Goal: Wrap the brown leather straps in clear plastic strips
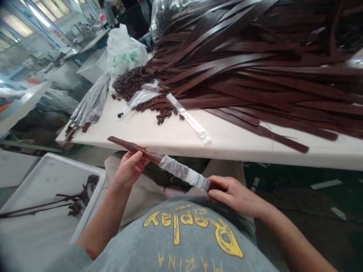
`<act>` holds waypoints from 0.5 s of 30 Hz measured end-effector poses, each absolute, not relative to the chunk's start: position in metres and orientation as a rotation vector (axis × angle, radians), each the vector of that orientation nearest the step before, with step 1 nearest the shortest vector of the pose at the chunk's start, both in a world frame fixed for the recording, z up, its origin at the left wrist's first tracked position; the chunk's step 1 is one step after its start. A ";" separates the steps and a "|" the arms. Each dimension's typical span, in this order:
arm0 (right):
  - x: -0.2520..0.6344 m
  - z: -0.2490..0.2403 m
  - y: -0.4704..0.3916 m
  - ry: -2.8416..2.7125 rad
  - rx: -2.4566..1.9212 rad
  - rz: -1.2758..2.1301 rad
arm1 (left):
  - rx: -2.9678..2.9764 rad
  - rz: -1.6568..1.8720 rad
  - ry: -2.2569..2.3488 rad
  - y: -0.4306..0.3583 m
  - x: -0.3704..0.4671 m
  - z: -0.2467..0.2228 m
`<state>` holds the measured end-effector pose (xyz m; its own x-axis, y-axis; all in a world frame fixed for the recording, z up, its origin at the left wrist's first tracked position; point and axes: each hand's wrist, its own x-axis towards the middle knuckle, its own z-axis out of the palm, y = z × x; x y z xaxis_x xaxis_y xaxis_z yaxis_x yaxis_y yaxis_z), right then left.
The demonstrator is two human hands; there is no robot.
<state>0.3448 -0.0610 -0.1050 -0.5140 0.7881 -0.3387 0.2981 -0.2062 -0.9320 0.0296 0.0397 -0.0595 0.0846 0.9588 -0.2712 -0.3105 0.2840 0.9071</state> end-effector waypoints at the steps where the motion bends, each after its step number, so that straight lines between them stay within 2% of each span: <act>1: 0.340 -0.104 -0.059 -1.630 -1.235 1.809 | 0.774 1.158 1.073 0.040 0.025 -0.059; 10: 0.282 -0.072 -0.012 -1.302 -0.925 2.174 | 0.803 1.136 1.187 0.021 0.009 -0.057; 15: 0.268 -0.059 -0.004 -1.277 -0.851 2.297 | 0.743 1.272 1.218 0.025 -0.014 -0.046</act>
<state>0.2676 -0.0035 -0.0591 -0.7460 0.5823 -0.3231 -0.0331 -0.5169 -0.8554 -0.0139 0.0246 -0.0457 -0.1329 0.9576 -0.2557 -0.2968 0.2077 0.9321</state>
